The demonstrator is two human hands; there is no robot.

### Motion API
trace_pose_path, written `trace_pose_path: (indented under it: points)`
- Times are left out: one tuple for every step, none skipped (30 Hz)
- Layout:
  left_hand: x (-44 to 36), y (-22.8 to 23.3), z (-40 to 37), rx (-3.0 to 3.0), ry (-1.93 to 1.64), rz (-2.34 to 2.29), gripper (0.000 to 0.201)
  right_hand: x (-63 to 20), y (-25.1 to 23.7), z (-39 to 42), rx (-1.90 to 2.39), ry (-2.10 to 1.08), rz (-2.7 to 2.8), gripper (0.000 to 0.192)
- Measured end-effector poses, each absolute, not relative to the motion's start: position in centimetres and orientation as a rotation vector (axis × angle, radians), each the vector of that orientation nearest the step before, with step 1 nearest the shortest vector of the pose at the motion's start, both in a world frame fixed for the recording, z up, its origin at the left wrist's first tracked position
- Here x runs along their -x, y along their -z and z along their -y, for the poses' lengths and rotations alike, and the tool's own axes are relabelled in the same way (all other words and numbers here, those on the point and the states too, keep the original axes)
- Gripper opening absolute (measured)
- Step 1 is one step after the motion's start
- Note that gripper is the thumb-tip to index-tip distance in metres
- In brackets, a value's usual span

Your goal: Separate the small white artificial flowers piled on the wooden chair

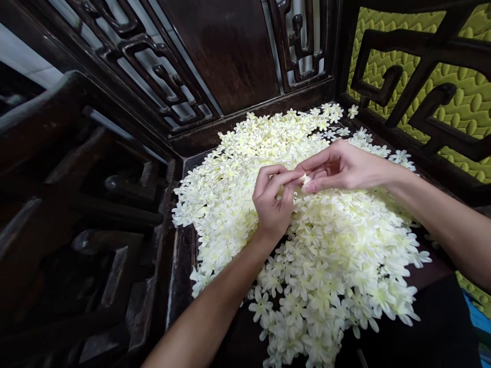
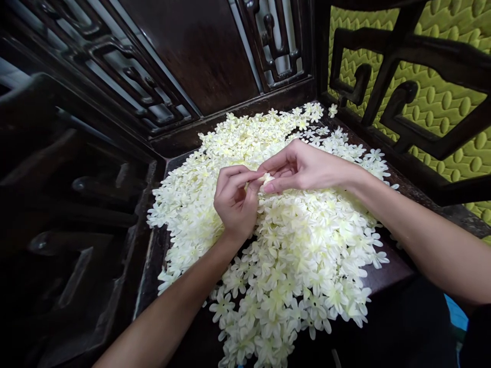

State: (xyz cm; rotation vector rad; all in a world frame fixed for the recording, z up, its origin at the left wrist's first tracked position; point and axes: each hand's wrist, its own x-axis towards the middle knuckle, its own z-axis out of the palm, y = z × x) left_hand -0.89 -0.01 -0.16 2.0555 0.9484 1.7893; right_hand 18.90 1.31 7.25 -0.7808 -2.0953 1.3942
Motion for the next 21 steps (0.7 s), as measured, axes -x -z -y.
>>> trace_pose_path:
  points:
    - [0.89, 0.14, -0.01, -2.045, -1.782, -0.939, 0.018, -18.92, -7.34, -1.27, 0.783, -1.381, 2.125, 0.035]
    - [0.89, 0.12, -0.03, -2.038, -1.772, -0.932, 0.017, -18.89, -7.42, -1.23, 0.786, -1.36, 2.155, 0.034]
    - [0.91, 0.12, -0.05, -2.034, -1.765, -0.926, 0.017, -18.83, -7.51, -1.18, 0.789, -1.334, 2.182, 0.032]
    - [0.93, 0.13, -0.06, -2.031, -1.757, -0.922, 0.016, -18.75, -7.58, -1.12, 0.786, -1.303, 2.206, 0.03]
    - [0.96, 0.15, -0.08, -2.03, -1.75, -0.923, 0.016, -18.65, -7.64, -1.07, 0.781, -1.27, 2.224, 0.028]
    - [0.99, 0.17, -0.09, -2.029, -1.745, -0.927, 0.015, -18.55, -7.69, -1.01, 0.778, -1.236, 2.237, 0.026]
    - [1.02, 0.2, -0.11, -2.029, -1.742, -0.934, 0.014, -18.45, -7.72, -0.95, 0.778, -1.199, 2.249, 0.026]
    - [1.05, 0.24, -0.13, -2.03, -1.739, -0.943, 0.013, -18.37, -7.74, -0.9, 0.779, -1.163, 2.258, 0.026]
    - [1.07, 0.27, -0.14, -2.029, -1.737, -0.951, 0.012, -18.31, -7.74, -0.84, 0.78, -1.132, 2.266, 0.026]
    - [1.09, 0.3, -0.16, -2.029, -1.737, -0.955, 0.011, -18.26, -7.73, -0.8, 0.782, -1.107, 2.273, 0.026]
    - [1.09, 0.33, -0.18, -2.029, -1.739, -0.957, 0.011, -18.22, -7.7, -0.76, 0.784, -1.088, 2.279, 0.027]
    - [1.09, 0.35, -0.2, -2.028, -1.738, -0.957, 0.011, -18.19, -7.66, -0.73, 0.781, -1.078, 2.281, 0.026]
    - [1.09, 0.37, -0.21, -2.025, -1.735, -0.958, 0.011, -18.16, -7.59, -0.71, 0.778, -1.082, 2.281, 0.025]
    - [1.07, 0.38, -0.23, -2.017, -1.736, -0.961, 0.011, -18.12, -7.51, -0.7, 0.776, -1.096, 2.276, 0.024]
    - [1.05, 0.38, -0.25, -2.004, -1.736, -0.967, 0.01, -18.08, -7.43, -0.7, 0.774, -1.117, 2.268, 0.023]
    - [1.02, 0.38, -0.27, -1.989, -1.734, -0.97, 0.01, -18.04, -7.34, -0.72, 0.77, -1.144, 2.256, 0.022]
    - [0.98, 0.37, -0.3, -1.977, -1.731, -0.97, 0.009, -18.01, -7.26, -0.74, 0.765, -1.173, 2.239, 0.022]
    - [0.94, 0.36, -0.33, -1.969, -1.726, -0.964, 0.008, -18.0, -7.2, -0.77, 0.759, -1.2, 2.218, 0.021]
    - [0.9, 0.34, -0.36, -1.965, -1.721, -0.954, 0.008, -18.01, -7.16, -0.81, 0.754, -1.223, 2.197, 0.02]
    - [0.85, 0.32, -0.39, -1.963, -1.718, -0.943, 0.007, -18.03, -7.13, -0.85, 0.75, -1.242, 2.172, 0.02]
    - [0.81, 0.29, -0.4, -1.96, -1.721, -0.935, 0.007, -18.07, -7.12, -0.9, 0.751, -1.261, 2.148, 0.02]
